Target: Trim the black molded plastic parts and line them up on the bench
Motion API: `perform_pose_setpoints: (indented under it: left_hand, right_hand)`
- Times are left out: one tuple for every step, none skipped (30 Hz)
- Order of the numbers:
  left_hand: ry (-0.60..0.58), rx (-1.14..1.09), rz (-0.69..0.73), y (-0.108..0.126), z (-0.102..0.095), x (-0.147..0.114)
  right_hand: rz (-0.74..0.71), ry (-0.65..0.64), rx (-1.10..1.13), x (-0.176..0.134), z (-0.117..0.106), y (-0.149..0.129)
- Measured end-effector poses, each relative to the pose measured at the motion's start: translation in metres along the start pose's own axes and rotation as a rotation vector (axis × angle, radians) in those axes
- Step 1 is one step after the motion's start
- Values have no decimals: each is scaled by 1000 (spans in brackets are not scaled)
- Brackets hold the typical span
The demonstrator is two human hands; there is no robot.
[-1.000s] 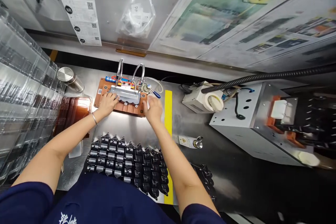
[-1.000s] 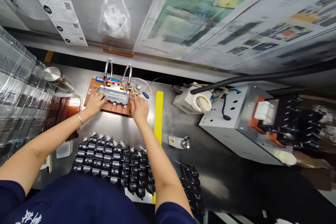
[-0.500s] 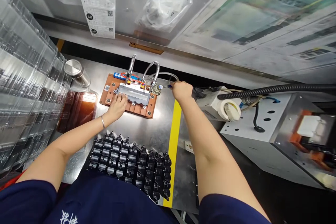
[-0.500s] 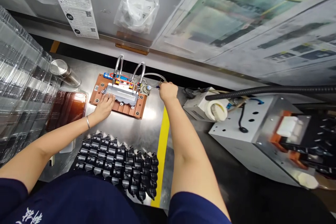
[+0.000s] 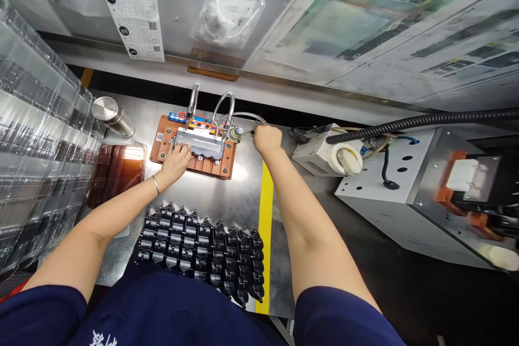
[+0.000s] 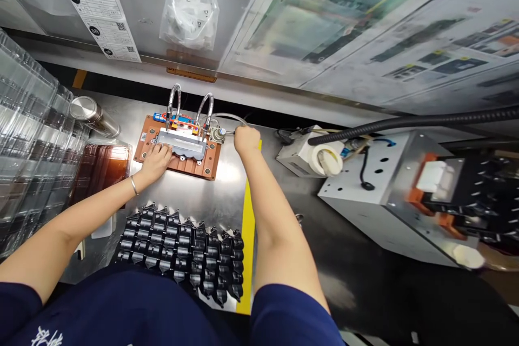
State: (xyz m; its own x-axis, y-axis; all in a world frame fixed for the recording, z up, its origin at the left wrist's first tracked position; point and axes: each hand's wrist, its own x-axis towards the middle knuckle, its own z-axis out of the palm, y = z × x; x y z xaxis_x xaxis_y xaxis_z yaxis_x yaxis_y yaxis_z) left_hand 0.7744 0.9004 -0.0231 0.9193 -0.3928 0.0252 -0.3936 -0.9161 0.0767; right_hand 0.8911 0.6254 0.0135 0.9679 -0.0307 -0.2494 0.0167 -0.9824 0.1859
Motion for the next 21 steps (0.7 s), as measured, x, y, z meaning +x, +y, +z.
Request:
perform_pose_setpoints:
  left_hand:
    - [1,-8,-11,1,-1,1]
    - [2,-23,-18,1,-3,2]
    - [1,-45,-18,0,-5,3]
    - [2,-77,-18,-2,-9,5]
    - [11,-116,-30,-4,-12,6]
    - [32,-161,-69,-8,-16,8]
    - [60,-206,-142,-12,-19,11]
    - [82,-251,-246,-16,-22,14]
    - [87,-298,-364,-20,-25,17]
    - [73,-344,-474,-23,-27,20]
    - [45,-390,-561,-25,-28,21]
    - [13,-440,-616,-25,-29,19]
    - [-10,-490,-641,-22,-30,14]
    - [-21,-535,-646,-18,-31,3]
    - [-26,-571,-643,-13,-32,-12]
    - [-13,-602,-633,-6,-33,-31]
    - [5,-624,-613,1,-35,-54]
    - [50,-642,-581,7,-37,-79]
    - [172,-660,-502,14,-40,-104]
    - [294,-658,-383,19,-44,-128]
    - [410,-639,-239,23,-48,-151]
  right_hand:
    - [14,-13,12,-3,0,1]
    - [30,-14,36,-7,1,3]
    - [51,-1,71,-11,3,3]
    - [76,21,118,-16,5,3]
    - [103,53,180,-21,8,0]
    - [129,90,255,-28,11,-6]
    - [143,123,351,-35,15,-15]
    - [140,145,474,-43,20,-26]
    - [130,156,617,-53,25,-39]
    - [99,143,782,-63,31,-54]
    - [71,122,952,-75,37,-68]
    - [54,109,1103,-89,43,-80]
    - [45,101,1226,-104,48,-90]
    - [50,102,1320,-120,53,-97]
    - [53,110,1389,-138,57,-100]
    - [52,124,1437,-157,60,-100]
    - [42,147,1470,-177,61,-98]
    - [15,176,1490,-196,62,-95]
    - [-23,209,1492,-215,61,-91]
    - [-61,237,1475,-232,58,-87]
    - [-89,246,1437,-248,55,-85]
